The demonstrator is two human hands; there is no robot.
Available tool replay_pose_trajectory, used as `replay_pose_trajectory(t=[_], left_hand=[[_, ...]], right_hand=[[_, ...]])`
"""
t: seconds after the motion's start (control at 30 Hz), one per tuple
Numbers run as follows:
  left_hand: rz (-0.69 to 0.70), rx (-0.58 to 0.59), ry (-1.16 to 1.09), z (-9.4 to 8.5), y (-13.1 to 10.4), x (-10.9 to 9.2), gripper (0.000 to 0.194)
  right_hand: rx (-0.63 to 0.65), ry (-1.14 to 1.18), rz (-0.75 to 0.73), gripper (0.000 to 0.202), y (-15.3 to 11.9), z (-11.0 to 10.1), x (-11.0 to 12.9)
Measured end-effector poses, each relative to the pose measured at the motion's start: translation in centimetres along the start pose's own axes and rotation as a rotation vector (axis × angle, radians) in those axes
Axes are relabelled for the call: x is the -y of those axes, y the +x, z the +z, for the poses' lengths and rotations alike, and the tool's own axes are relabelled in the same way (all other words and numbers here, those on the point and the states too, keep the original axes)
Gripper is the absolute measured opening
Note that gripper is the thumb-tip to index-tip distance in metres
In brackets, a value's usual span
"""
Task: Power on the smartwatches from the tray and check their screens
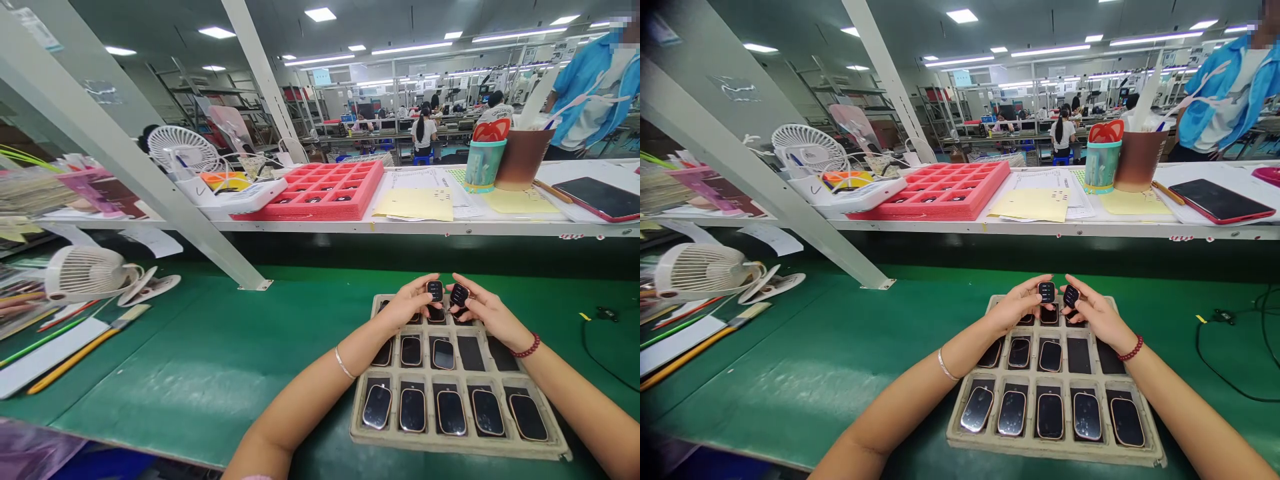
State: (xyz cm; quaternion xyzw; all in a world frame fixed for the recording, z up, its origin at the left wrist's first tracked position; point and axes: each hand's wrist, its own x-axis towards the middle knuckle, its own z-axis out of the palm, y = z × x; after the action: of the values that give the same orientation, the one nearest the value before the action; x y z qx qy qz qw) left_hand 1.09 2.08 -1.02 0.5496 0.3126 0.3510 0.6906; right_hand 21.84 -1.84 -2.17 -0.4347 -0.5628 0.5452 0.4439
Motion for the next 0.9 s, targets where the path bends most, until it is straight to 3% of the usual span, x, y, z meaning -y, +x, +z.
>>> replay_pose_trajectory(t=[0.2, 0.43, 0.9], left_hand=[[-0.042, 0.067, -0.021, -0.35, 0.07, 0.21, 0.062], [-0.034, 0.191, 0.071, -0.39, -0.14, 0.15, 0.062], [-0.053, 0.183, 0.086, -0.33, -0.14, 0.1, 0.057]], right_hand=[[0.015, 0.059, 0.029, 0.055, 0.19, -0.38, -0.19], [0.121, -0.054, -0.003, 0.05, -0.06, -0.27, 0.04], [0.167, -0.105, -0.012, 0.05, -0.2, 0.08, 0.41]])
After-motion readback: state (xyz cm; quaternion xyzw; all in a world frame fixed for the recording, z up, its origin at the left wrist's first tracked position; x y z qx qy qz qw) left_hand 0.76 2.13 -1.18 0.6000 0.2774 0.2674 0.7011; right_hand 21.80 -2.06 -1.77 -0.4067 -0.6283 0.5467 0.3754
